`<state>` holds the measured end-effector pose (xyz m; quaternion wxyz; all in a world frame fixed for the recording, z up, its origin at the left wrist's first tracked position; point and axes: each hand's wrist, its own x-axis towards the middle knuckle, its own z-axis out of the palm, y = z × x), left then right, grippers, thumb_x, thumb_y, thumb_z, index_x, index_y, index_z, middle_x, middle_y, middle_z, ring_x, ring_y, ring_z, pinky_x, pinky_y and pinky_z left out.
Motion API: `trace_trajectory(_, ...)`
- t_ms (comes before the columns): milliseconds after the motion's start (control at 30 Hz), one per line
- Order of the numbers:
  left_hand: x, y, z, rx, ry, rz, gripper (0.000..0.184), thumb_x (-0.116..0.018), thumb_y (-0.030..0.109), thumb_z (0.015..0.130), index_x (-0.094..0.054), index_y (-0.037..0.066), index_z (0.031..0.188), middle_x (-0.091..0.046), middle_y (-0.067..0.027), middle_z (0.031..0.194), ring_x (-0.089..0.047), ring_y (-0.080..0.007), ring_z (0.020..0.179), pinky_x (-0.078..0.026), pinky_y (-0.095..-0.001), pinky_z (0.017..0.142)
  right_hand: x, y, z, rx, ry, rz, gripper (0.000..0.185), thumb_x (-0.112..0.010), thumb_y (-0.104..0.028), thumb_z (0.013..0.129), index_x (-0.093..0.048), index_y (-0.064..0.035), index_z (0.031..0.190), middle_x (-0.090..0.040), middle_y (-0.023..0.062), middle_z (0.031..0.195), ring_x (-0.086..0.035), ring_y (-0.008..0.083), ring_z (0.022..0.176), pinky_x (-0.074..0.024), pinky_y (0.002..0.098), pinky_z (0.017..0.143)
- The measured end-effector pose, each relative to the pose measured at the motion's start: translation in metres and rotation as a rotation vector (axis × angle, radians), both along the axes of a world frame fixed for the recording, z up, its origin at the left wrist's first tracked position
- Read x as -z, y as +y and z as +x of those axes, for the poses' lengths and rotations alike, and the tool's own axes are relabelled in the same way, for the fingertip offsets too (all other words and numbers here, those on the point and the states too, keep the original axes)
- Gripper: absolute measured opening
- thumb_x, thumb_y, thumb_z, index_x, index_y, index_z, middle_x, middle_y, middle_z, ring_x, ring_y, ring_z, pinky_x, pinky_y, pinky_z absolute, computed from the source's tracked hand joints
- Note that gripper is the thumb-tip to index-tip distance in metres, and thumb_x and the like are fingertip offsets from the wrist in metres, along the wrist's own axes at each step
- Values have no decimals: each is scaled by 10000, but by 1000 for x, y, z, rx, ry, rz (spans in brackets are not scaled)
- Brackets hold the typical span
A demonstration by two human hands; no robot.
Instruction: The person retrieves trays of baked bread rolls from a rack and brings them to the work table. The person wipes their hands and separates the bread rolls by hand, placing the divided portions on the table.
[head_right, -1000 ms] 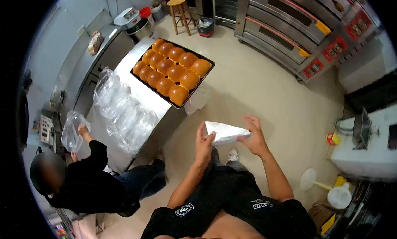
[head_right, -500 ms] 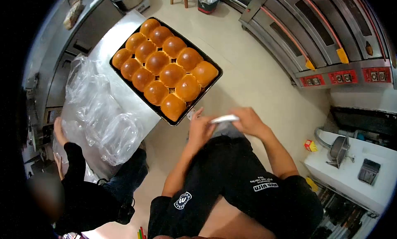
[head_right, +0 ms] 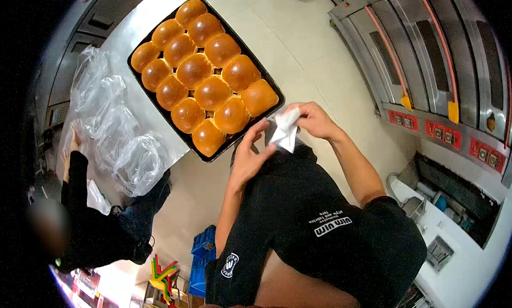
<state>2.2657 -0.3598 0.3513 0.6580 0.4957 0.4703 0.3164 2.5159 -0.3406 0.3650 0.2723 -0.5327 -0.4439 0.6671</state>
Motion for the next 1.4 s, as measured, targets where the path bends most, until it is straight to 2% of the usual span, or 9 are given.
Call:
trace_trajectory(67,-27,10,4,54,-60,36,629,-757,83,963,-504,66,1538,-740,-82,1107,-676,-141,978,-522,-287,915,-25,18,3,-240,96,34,301,-572,88,850,-767,-6,1059,-722,73,1117,-701,176,962,-575,308,772)
trace_trajectory(100,-26,12,10,22,-124,-111,594,-740,69,974,-519,58,1525,-732,-63,1105,-671,-124,969,-519,-271,893,-21,22,-2,-329,-32,405,374,-526,116,804,-765,-18,1058,-719,97,1134,-691,243,1058,-556,352,899)
trace_trajectory(267,-29,25,51,-241,-390,-465,503,-733,-30,953,-600,30,1434,-692,3,1010,-645,-59,896,-509,-203,824,-38,38,18,-303,-107,499,317,-541,81,797,-744,19,1033,-685,140,1276,-669,291,1146,-520,409,992)
trace_trajectory(400,-28,21,82,-436,-384,-304,419,-752,-47,932,-631,-10,1331,-687,-3,974,-653,-65,894,-527,-207,825,-23,29,32,128,212,162,236,-729,-97,922,-720,30,1119,-610,139,1391,-657,277,1160,-504,409,1013)
trace_trajectory(533,-20,18,89,-482,-349,-471,338,-731,1,967,-633,-22,1289,-735,-65,1058,-693,-109,969,-544,-242,877,-27,25,27,-94,-232,448,339,-853,-121,839,-721,7,1124,-673,127,1190,-668,251,1123,-524,350,947)
trace_trajectory(667,-37,8,61,-308,-253,-489,320,-638,127,1057,-622,-26,1337,-749,-144,1206,-712,-206,1114,-546,-340,1003,-10,39,42,-139,-460,544,193,-747,-73,868,-732,9,1042,-713,145,973,-706,324,906,-549,396,833)
trace_trajectory(900,-12,-57,-45,-822,-42,-349,330,-597,181,1087,-632,-33,1336,-737,-179,1205,-709,-238,1117,-540,-372,1036,65,94,8,100,-616,625,186,-741,-109,884,-773,-31,1049,-686,144,1015,-690,323,902,-542,398,803)
trace_trajectory(1100,-18,-117,-142,-1201,-331,-363,383,-612,254,1079,-590,-23,1342,-718,-198,1181,-709,-287,1085,-550,-412,1038,57,31,-3,-321,-964,717,132,-762,-105,875,-750,-79,1004,-640,118,912,-674,344,827,-548,444,711)
trace_trajectory(1400,-5,-160,-211,-1426,-562,-362,331,-640,248,1061,-602,-9,1265,-705,-154,1073,-679,-261,1007,-552,-422,994,29,53,-277,-450,-418,1179,101,-703,-120,830,-629,-58,862,-608,132,856,-633,364,856,-505,485,719)
